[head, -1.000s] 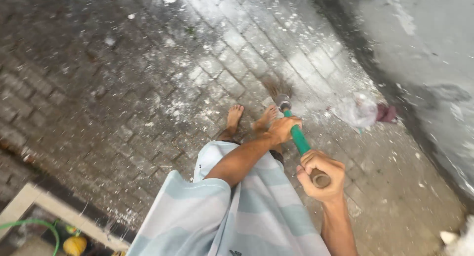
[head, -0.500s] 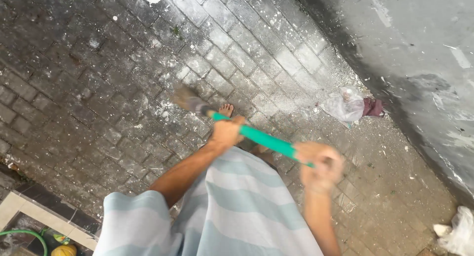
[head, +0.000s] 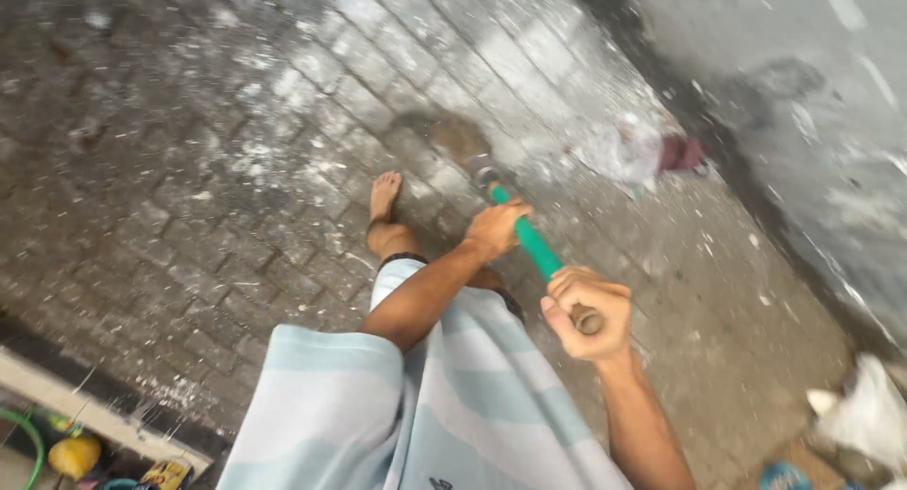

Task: The person sweeps the brick floor using a broom, moving white powder and debris toward a corner and around stored items.

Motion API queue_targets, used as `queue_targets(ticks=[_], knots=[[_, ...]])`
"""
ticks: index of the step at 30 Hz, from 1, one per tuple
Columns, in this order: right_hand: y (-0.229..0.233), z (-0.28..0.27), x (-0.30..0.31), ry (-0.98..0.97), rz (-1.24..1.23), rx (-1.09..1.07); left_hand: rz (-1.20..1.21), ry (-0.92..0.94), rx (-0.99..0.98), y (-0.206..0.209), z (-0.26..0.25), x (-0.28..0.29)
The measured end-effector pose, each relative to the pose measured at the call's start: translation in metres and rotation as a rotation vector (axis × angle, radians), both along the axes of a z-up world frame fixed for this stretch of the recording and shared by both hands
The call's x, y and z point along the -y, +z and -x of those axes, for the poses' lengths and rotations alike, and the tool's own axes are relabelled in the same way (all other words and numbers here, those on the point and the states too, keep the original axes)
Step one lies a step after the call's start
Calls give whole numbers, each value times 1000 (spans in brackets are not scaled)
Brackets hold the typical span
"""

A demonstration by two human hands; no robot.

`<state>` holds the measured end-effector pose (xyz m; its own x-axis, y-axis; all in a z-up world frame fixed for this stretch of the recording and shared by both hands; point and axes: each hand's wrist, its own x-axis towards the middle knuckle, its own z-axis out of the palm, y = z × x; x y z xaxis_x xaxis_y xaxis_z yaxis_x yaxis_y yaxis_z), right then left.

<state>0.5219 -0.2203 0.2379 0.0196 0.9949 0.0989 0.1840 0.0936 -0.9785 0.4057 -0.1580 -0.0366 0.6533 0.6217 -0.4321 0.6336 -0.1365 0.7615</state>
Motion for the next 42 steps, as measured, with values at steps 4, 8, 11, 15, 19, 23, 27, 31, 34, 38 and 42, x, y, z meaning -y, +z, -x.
queue_targets(ticks=[4,8,11,15,19,23,27,31,34,38,42], knots=[[35,-49,37,-168,24,287,-101,-187,376,38,-126,17],[76,-87,87,-387,-247,-2,-245,-306,437,101,-171,40],[91,-129,105,-216,-473,-285,-282,-289,355,132,-142,50],[13,-128,87,-262,-466,-500,-323,-124,4,113,-43,38],[-81,-48,32,-207,92,-585,-110,110,-630,67,62,14],[-53,-28,44,26,10,-455,-180,119,-449,11,59,38],[4,-70,61,-28,-1,-47,-25,67,111,-9,-83,79],[35,-100,71,-140,13,217,-104,-113,303,22,-186,74],[62,-118,112,-289,-158,80,-174,-171,449,71,-201,74],[81,-156,131,-133,-376,-327,-309,-88,422,122,-138,74],[28,-100,95,-1,-261,-613,-457,155,195,114,15,72]])
